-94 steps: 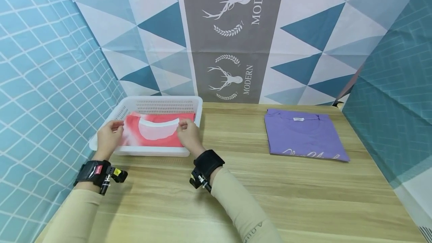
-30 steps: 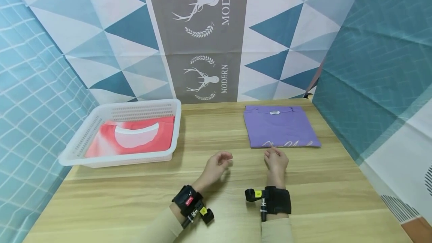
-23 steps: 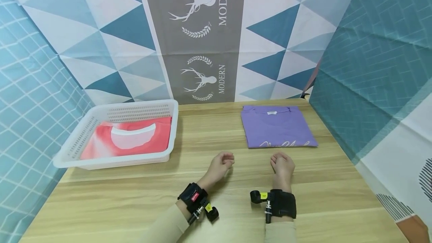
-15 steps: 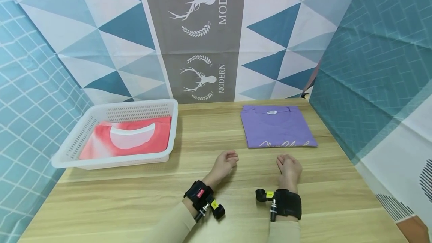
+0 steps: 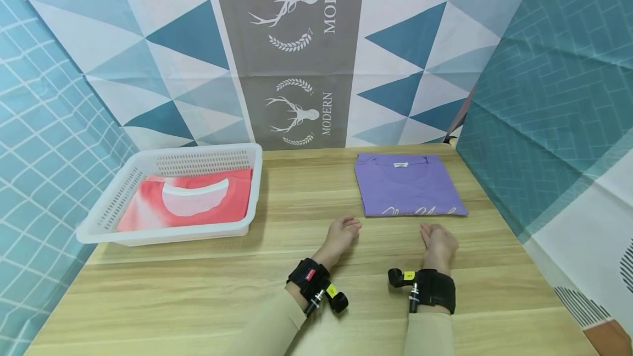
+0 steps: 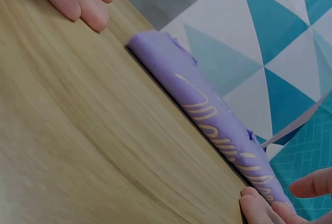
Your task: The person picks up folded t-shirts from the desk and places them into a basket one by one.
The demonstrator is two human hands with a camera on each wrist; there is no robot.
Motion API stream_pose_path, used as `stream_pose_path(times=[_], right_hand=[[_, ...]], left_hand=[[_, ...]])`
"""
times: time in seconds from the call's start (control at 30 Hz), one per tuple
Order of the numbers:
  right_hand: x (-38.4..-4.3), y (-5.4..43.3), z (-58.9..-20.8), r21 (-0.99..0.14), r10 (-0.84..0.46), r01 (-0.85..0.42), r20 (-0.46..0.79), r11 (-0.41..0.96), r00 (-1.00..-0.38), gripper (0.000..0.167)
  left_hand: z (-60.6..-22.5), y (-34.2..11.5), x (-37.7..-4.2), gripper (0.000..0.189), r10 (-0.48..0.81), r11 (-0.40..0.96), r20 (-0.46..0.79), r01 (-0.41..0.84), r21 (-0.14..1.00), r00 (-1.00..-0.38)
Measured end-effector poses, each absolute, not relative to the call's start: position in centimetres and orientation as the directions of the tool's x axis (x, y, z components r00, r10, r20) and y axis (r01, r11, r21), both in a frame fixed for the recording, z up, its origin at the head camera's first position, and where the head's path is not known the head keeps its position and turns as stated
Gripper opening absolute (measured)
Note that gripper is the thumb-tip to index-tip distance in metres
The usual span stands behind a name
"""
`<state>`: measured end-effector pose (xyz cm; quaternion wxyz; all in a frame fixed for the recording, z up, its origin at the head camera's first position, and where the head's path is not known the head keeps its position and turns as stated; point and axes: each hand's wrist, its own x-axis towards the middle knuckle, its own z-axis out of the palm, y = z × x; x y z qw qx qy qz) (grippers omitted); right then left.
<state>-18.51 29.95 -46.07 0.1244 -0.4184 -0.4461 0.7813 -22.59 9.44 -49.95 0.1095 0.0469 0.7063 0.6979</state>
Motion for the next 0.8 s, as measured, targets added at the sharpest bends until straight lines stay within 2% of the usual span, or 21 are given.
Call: stream_pose_path(times=[0.07, 0.23, 0.47, 0.63, 0.8], right_hand=[[-18.7, 30.4, -46.1, -0.793, 0.571, 0.166, -0.55, -0.586, -0.61, 0.05], [-19.3, 31.5, -46.1, -0.791, 0.594, 0.136, -0.549, -0.596, -0.589, 0.049], [-20.2, 33.2, -46.1, -0.774, 0.611, 0.1, -0.565, -0.625, -0.555, 0.027], [-20.3, 34.5, -45.6, -0.721, 0.574, 0.083, -0.61, -0.688, -0.546, 0.021], [-20.5, 35.6, -45.2, -0.669, 0.535, 0.064, -0.645, -0.741, -0.545, 0.029]], left_hand=[[-48.7, 9.7, -22.2, 0.042, 0.194, 0.042, -0.146, -0.14, 0.989, -0.97], [-48.1, 10.6, -22.2, 0.04, 0.15, 0.078, -0.171, -0.161, 0.984, -0.974], [-48.2, 11.5, -22.8, 0.04, 0.104, 0.043, -0.215, -0.212, 0.976, -0.971], [-47.7, 11.9, -22.8, 0.042, 0.083, 0.049, -0.248, -0.245, 0.968, -0.965], [-47.6, 12.4, -23.0, 0.038, 0.062, 0.043, -0.279, -0.277, 0.96, -0.958]])
